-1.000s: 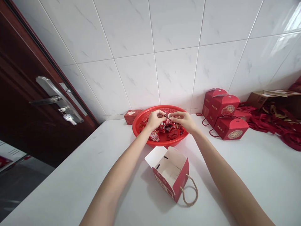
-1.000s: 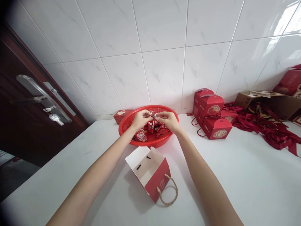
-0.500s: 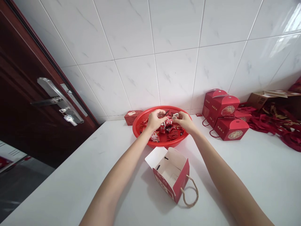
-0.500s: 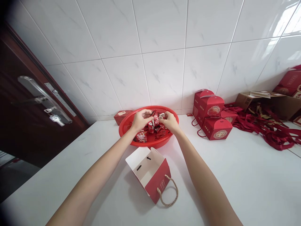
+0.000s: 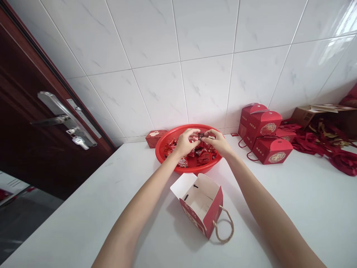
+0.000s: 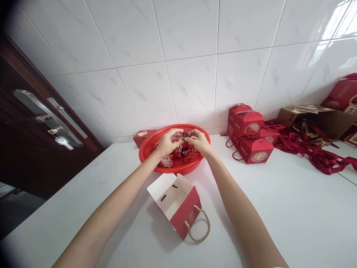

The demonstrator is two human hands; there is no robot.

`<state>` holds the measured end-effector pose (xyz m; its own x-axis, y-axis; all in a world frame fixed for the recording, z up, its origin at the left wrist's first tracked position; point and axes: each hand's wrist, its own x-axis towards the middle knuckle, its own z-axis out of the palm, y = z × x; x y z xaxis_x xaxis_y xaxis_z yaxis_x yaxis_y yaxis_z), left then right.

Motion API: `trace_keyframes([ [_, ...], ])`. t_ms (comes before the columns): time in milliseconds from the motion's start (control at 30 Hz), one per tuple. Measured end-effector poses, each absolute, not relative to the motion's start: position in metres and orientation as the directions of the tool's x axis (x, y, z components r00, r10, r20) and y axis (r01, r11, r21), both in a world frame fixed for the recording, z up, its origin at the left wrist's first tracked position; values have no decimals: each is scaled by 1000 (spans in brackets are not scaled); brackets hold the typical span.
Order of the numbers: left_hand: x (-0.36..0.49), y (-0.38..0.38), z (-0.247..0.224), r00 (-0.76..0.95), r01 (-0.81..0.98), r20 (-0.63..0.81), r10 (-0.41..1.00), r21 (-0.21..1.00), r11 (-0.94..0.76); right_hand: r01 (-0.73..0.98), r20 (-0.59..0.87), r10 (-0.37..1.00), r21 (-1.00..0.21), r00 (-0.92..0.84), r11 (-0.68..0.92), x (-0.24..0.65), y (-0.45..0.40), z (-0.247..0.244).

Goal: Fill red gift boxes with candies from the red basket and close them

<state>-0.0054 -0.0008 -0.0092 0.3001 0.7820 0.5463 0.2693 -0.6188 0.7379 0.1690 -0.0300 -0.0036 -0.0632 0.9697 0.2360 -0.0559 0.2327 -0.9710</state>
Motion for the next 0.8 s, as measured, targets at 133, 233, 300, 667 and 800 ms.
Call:
trace_keyframes([
  [133, -6, 3, -10, 234, 238, 454, 860, 831, -503, -96, 231, 970, -970, -72, 223, 171, -30, -4],
  [233, -7, 5, -8, 286, 181, 403, 869, 868, -462, -112, 234, 970, -968, -71, 226, 172, -27, -6],
  [300, -8, 4, -7, 282, 150, 408, 868, 875, -460, -132, 217, 975, -969, -50, 209, 172, -26, -7],
  [667, -6, -1, -5, 378, 69, 340, 861, 917, -393, -166, 231, 973, -960, -14, 226, 171, -22, -11],
  [800, -7, -2, -3, 392, 45, 326, 860, 927, -372, -233, 188, 982, -954, 25, 188, 172, -26, -8],
])
